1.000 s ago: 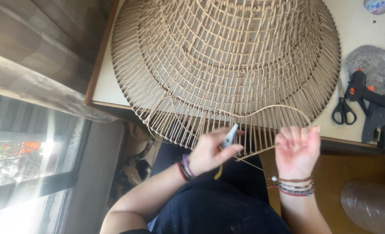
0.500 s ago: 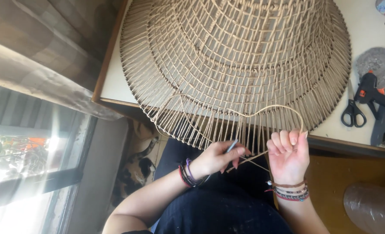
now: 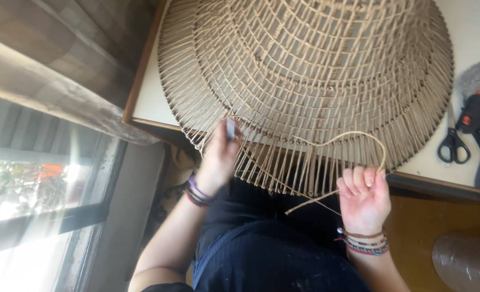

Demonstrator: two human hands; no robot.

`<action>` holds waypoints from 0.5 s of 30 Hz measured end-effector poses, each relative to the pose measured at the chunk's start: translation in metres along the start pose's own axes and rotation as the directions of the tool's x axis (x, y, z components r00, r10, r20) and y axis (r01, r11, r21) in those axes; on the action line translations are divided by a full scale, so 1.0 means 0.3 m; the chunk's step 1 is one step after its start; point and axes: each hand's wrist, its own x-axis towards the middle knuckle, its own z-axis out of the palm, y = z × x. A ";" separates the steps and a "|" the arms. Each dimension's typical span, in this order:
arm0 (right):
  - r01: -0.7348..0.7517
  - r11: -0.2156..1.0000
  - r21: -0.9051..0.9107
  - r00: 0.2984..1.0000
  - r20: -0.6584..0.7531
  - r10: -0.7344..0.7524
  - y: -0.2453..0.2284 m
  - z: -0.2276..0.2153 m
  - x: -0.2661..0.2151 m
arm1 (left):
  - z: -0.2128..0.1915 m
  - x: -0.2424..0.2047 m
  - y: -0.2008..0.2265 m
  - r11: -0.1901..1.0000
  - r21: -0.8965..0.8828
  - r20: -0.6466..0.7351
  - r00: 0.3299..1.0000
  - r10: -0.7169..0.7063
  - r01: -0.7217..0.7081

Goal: A person weaves rattan strips into a large conical structure and trims the excess with pliers.

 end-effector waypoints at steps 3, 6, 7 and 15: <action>-0.009 1.000 -0.022 1.000 0.026 0.009 -0.001 -0.019 0.008 | -0.178 0.172 -0.251 0.889 0.457 -0.389 0.905 0.172 0.027; -0.042 0.998 -0.039 0.999 -0.021 0.041 -0.013 0.087 0.018 | -0.368 0.359 -0.608 0.816 0.576 -0.468 0.840 0.275 0.054; -0.046 0.998 -0.038 0.999 -0.014 0.046 -0.010 0.100 0.025 | -0.392 0.388 -0.602 0.814 0.577 -0.474 0.837 0.275 0.060; 0.036 0.999 0.014 0.999 0.015 -0.036 0.037 0.172 0.072 | -0.456 0.588 -0.738 0.778 0.616 -0.508 0.817 0.274 0.122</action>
